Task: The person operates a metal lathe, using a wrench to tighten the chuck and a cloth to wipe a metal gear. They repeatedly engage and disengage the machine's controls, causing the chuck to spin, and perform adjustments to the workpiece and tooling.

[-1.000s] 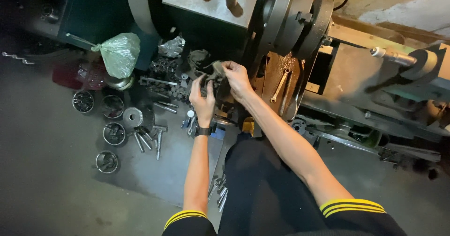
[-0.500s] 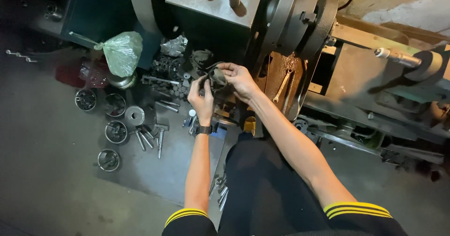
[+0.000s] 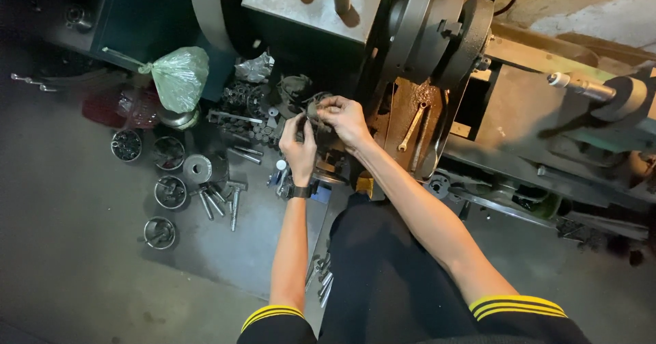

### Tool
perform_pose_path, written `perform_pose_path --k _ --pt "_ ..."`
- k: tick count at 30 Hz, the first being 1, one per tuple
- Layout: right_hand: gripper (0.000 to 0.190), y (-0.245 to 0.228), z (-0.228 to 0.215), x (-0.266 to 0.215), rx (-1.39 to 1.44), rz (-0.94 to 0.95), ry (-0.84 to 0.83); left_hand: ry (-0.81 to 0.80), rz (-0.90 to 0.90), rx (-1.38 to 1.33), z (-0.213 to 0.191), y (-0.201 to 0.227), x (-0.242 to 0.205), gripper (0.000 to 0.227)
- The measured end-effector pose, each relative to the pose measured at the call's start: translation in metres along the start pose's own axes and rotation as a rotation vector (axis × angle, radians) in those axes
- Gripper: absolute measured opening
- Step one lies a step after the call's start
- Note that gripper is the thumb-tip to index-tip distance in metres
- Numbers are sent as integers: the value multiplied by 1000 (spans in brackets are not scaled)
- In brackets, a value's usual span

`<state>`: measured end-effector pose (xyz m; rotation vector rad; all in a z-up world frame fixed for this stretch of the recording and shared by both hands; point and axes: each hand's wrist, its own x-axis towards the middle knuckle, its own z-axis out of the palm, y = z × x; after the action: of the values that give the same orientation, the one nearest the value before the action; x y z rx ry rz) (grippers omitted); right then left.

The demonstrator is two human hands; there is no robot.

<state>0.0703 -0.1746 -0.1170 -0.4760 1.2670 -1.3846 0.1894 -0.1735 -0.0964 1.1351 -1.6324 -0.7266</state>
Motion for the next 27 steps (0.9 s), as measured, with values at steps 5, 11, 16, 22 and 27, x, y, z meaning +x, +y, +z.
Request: perform_pose_path --k 5,11,16,22,27 --pt "18 19 -4 9 -49 -22 42 9 7 -2 2 -2 -2 13" --pt "20 16 0 6 4 -39 101 20 46 23 3 4 0 15" --pt "20 -11 5 -7 -51 -33 41 67 162 196 -6 4 6 22" --pt "33 9 -19 17 -170 -108 -189 -308 322 313 -18 -2 25 23" --pt "38 1 -21 19 -251 -55 -106 -413 616 718 -3 -49 26 10"
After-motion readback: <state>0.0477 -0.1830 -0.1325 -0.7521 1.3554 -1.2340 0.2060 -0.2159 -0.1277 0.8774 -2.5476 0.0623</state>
